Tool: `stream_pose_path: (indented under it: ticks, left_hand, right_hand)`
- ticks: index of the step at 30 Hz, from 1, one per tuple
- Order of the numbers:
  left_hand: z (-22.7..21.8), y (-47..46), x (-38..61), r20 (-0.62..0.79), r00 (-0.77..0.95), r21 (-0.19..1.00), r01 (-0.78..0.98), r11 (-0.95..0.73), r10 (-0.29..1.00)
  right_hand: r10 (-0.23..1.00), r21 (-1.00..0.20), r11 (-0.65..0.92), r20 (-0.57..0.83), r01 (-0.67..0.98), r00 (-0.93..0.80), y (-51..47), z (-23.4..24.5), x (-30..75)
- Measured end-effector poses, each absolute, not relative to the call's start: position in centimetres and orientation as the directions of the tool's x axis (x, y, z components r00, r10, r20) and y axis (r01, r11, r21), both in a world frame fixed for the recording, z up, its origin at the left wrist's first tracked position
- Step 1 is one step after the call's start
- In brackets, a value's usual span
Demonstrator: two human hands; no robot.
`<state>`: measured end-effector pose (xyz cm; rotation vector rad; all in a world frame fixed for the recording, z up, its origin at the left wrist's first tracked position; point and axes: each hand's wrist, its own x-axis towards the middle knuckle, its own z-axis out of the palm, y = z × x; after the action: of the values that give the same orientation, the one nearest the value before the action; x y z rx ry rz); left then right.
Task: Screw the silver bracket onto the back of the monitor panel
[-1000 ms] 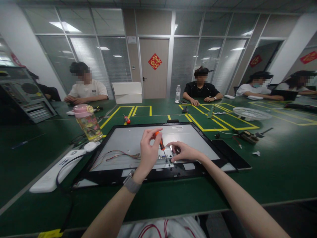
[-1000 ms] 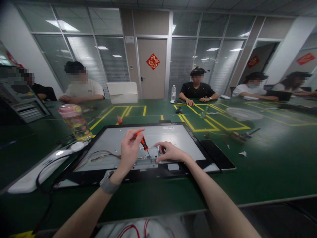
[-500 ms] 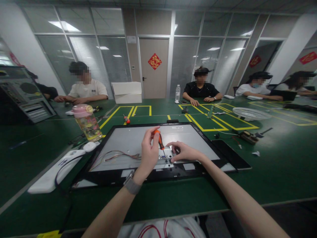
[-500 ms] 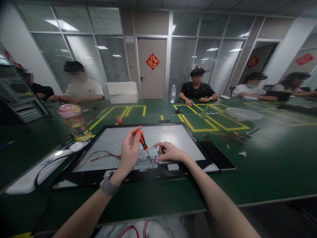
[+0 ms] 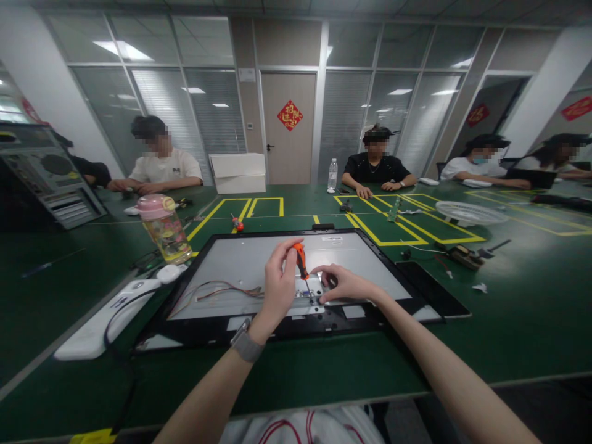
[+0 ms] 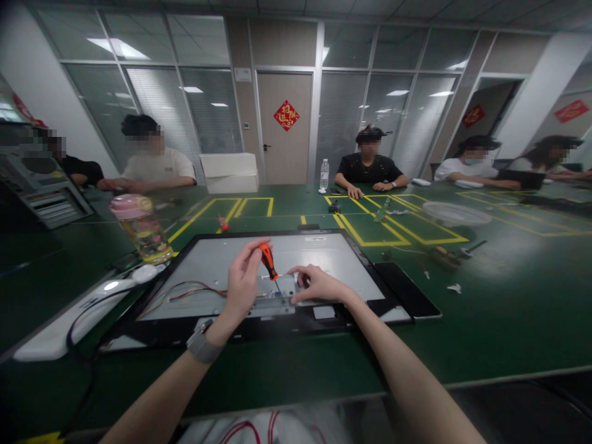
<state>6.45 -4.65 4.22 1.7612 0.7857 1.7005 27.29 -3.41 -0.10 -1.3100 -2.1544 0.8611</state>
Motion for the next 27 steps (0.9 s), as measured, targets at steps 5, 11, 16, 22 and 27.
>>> stream_pose_path:
  ticks: [5, 11, 16, 22, 27]
  left_hand:
    - [4.18, -4.68, 6.52, 0.680, -0.004, 0.733, 0.053, -0.679, 0.733]
    - [4.27, -4.71, 6.49, 0.676, 0.008, 0.736, 0.039, -0.676, 0.737]
    - [4.31, -4.69, 6.43, 0.686, 0.012, 0.726, 0.053, -0.685, 0.728]
    - [4.37, -4.74, 6.38, 0.679, 0.018, 0.733, 0.033, -0.679, 0.734]
    - [4.43, -4.93, 6.41, 0.651, 0.019, 0.758, 0.024, -0.651, 0.759]
  right_hand:
    - [0.897, -0.724, 0.348, 0.073, 0.595, -0.436, -3.34, -0.17, 27.35]
    - [0.896, -0.714, 0.353, 0.071, 0.605, -0.439, -3.46, -0.02, 27.30]
    - [0.891, -0.701, 0.363, 0.070, 0.613, -0.448, -3.33, -0.17, 27.42]
    - [0.891, -0.717, 0.361, 0.075, 0.597, -0.448, -3.30, -0.29, 27.42]
    - [0.897, -0.717, 0.345, 0.062, 0.605, -0.438, -3.40, -0.06, 27.34]
